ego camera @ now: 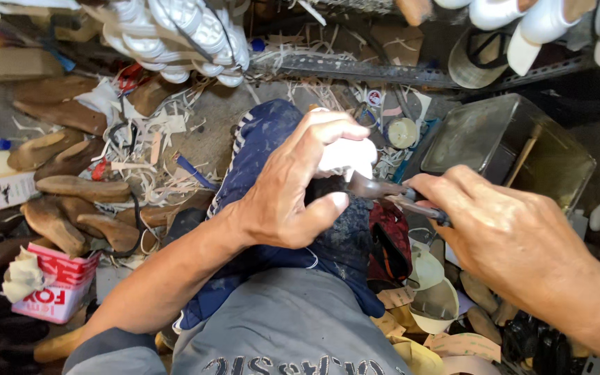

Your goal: The person holds a white shoe on their lap and uses a hammer to tap the sole and edges. They then use pliers to pull and adjust parts of the shoe's sole and upper. The person continues to hammer and pull at the shoe, working on different sections of the sole and edges.

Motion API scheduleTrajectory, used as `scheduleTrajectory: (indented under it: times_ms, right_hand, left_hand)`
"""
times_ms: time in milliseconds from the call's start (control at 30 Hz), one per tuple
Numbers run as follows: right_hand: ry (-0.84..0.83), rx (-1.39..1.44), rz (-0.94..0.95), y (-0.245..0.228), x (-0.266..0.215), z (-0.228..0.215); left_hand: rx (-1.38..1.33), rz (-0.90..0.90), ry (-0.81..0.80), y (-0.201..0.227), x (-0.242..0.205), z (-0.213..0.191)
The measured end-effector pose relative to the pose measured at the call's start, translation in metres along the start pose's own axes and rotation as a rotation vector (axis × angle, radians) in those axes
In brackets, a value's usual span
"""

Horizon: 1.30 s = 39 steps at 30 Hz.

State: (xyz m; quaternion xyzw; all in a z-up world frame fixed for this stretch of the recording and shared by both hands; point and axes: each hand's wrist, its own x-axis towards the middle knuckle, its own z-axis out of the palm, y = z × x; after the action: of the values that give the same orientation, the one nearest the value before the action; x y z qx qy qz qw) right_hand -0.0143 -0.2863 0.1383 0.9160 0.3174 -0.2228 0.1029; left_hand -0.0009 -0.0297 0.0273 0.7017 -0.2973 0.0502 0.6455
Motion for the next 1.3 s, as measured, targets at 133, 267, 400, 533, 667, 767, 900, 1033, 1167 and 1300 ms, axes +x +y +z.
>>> scheduleTrajectory:
  times_ms: [133,267,400,533,667,767,900,1033,1167,1300]
  right_hand:
    - [-0.12,0.05,0.058,0.002,-0.001,-0.007]
    - [-0.192,-0.087,0.083,-0.002,-0.001,-0.013]
    - [0.027,-0.234,0.005,-0.004,-0.003,-0.014]
    - [-0.042,-0.349,0.056,0.003,-0.003,-0.01]
    - [-0.287,-0.376,0.122,-0.013,-0.002,-0.018]
    - [-0.125,-0.263,0.126,-0.025,-0.021,-0.007]
    - [-0.207,-0.194,0.163,-0.044,-0.029,0.002]
    - [-0.099,-0.208,0.127,-0.051,-0.023,0.01]
    - [0.068,-0.092,0.111,-0.057,-0.012,0.014]
    - [0.239,-0.116,0.063,-0.047,-0.001,0.012]
  left_hand:
    - [-0.079,-0.079,-0.049,0.002,0.001,-0.002]
    - [-0.059,-0.065,-0.011,-0.001,-0.002,0.002]
    - [-0.031,-0.055,-0.007,-0.005,0.0,-0.001]
    - [-0.037,-0.007,-0.005,-0.01,-0.002,0.0]
    - [0.022,0.009,-0.009,-0.005,-0.005,0.001]
    - [0.028,-0.024,-0.014,0.005,-0.011,0.007]
    - [0.091,-0.114,-0.061,0.023,-0.016,0.011]
    - [0.029,-0.322,-0.121,0.034,-0.007,-0.001]
    - [0.022,-0.226,-0.16,0.027,-0.006,-0.012]
    - [0.059,-0.139,-0.118,0.022,-0.003,-0.014]
